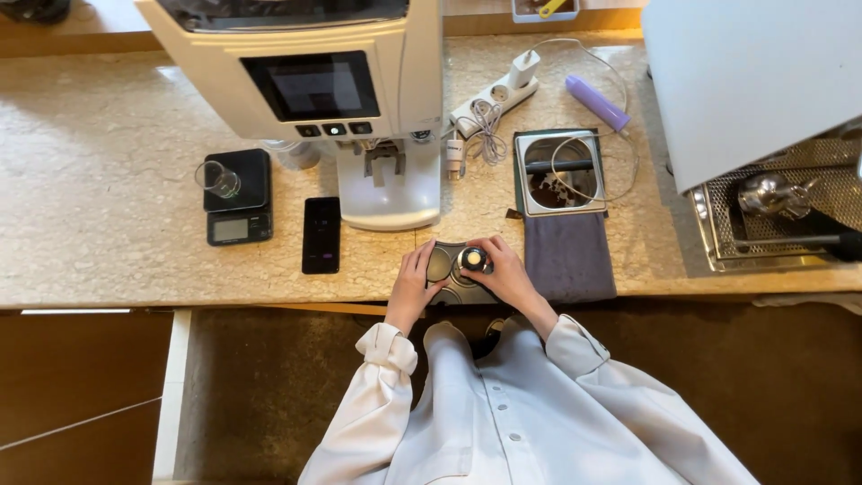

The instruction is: The person cleans a coffee machine by spraying cleaner and scrubbing the dispensing area with a toothbrush, then wiping the surface with a cloth. The person moves between the counter and sink to retrieve cleaning supplies.

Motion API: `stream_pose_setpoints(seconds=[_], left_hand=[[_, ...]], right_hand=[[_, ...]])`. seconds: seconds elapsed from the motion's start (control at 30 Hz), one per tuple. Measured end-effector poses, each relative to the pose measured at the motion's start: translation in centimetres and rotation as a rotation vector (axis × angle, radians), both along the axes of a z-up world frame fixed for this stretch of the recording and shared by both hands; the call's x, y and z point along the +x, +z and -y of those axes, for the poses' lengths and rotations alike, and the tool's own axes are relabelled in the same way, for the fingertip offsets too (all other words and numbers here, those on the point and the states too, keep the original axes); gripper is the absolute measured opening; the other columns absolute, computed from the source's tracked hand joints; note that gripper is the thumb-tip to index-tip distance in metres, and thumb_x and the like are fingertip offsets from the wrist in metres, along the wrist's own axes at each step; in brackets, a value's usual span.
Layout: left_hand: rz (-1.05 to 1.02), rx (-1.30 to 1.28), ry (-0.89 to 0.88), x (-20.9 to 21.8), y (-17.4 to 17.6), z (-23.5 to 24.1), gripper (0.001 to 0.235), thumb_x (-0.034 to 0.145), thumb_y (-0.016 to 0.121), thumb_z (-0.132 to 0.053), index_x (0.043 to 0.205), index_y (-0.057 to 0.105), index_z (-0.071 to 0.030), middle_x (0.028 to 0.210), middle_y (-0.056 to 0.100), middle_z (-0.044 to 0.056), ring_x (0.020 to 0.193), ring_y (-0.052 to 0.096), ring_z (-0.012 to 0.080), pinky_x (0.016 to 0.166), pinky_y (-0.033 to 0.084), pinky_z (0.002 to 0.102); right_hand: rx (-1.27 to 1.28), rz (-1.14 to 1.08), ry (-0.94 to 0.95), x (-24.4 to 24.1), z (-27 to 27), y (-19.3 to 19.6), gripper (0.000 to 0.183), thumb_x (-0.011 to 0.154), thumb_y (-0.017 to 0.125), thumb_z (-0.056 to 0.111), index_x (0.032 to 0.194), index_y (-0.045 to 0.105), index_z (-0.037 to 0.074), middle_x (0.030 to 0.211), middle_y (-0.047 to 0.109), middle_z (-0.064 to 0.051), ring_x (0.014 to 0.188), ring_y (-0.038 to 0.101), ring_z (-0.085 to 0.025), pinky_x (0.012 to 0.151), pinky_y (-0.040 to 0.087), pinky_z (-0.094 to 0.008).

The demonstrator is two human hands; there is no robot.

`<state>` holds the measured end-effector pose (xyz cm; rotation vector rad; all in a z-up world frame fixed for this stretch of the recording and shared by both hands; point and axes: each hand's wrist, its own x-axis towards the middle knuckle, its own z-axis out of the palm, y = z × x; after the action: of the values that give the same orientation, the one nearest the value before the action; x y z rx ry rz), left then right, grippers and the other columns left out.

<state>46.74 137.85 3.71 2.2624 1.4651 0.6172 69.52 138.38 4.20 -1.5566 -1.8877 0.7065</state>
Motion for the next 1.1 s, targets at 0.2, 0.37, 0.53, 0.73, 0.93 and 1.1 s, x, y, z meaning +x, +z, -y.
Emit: stream_pose_setpoints(seconds=[0.2, 0.37, 0.53, 0.73, 0.93, 1.1], left_hand=[[-0.008, -0.095, 0.055, -1.8, 0.8, 1.2, 0.087, 0.087, 0.079, -0.032, 0.159, 0.033, -0.017, 0.137, 0.055, 0.009, 0.131, 0.052, 0.0237, 0.108, 0.048, 0.039], [0.04, -0.068, 0.103, -2.9, 0.4, 1.3, 0.073, 0.087, 0.076, -0.045, 0.15, 0.048, -0.022, 0.128, 0.061, 0.004, 0.125, 0.056, 0.0219, 0.099, 0.052, 0.041], [0.264, -0.043, 0.428, -3.1, 2.0, -1.0, 0.016, 0.091, 0.076, -0.048, 0.098, 0.076, -0.034, 0.086, 0.07, -0.019, 0.091, 0.067, 0.0032, 0.082, 0.056, 0.022], [0.791, -0.142, 0.884, -3.7, 6.7, -10.5, 0.019, 0.088, 0.075, -0.033, 0.1, 0.08, -0.019, 0.075, 0.076, 0.007, 0.056, 0.071, 0.0178, 0.052, 0.059, 0.031], [0.819, -0.215, 0.944, -5.3, 3.1, -17.1, 0.026, 0.075, 0.084, -0.04, 0.09, 0.081, -0.019, 0.067, 0.074, -0.001, 0.059, 0.07, 0.0129, 0.048, 0.064, 0.027], [0.848, -0.409, 0.904, -6.4, 3.4, -16.9, 0.026, 0.073, 0.081, -0.038, 0.094, 0.08, -0.024, 0.081, 0.078, -0.003, 0.077, 0.072, 0.0094, 0.059, 0.066, 0.023]], right_hand=[[0.061, 0.085, -0.011, 0.2, -0.2, -1.3, 0.051, 0.071, 0.09, 0.041, 0.114, 0.07, 0.021, 0.103, 0.062, 0.0, 0.083, 0.071, -0.025, 0.075, 0.06, -0.041], [0.022, 0.139, 0.083, 1.1, -0.2, 0.1, 0.052, 0.075, 0.086, 0.033, 0.12, 0.065, 0.018, 0.104, 0.061, -0.002, 0.086, 0.073, -0.029, 0.075, 0.061, -0.046], [-0.021, 0.105, 0.188, 3.3, 0.3, 2.5, 0.069, 0.079, 0.082, 0.018, 0.142, 0.055, 0.022, 0.119, 0.062, -0.005, 0.1, 0.072, -0.03, 0.079, 0.06, -0.048], [-0.017, 0.004, 0.086, 5.6, 1.2, 2.9, 0.055, 0.089, 0.075, 0.015, 0.141, 0.059, 0.018, 0.123, 0.063, -0.008, 0.099, 0.072, -0.027, 0.077, 0.059, -0.038], [-0.082, -0.043, 0.025, 7.3, 2.7, 2.5, 0.05, 0.094, 0.072, 0.017, 0.142, 0.059, 0.017, 0.126, 0.062, -0.009, 0.1, 0.072, -0.027, 0.079, 0.059, -0.035], [-0.137, -0.012, -0.04, 8.9, 4.1, 3.1, 0.05, 0.097, 0.068, 0.016, 0.146, 0.056, 0.016, 0.128, 0.061, -0.011, 0.102, 0.071, -0.027, 0.081, 0.059, -0.037]])
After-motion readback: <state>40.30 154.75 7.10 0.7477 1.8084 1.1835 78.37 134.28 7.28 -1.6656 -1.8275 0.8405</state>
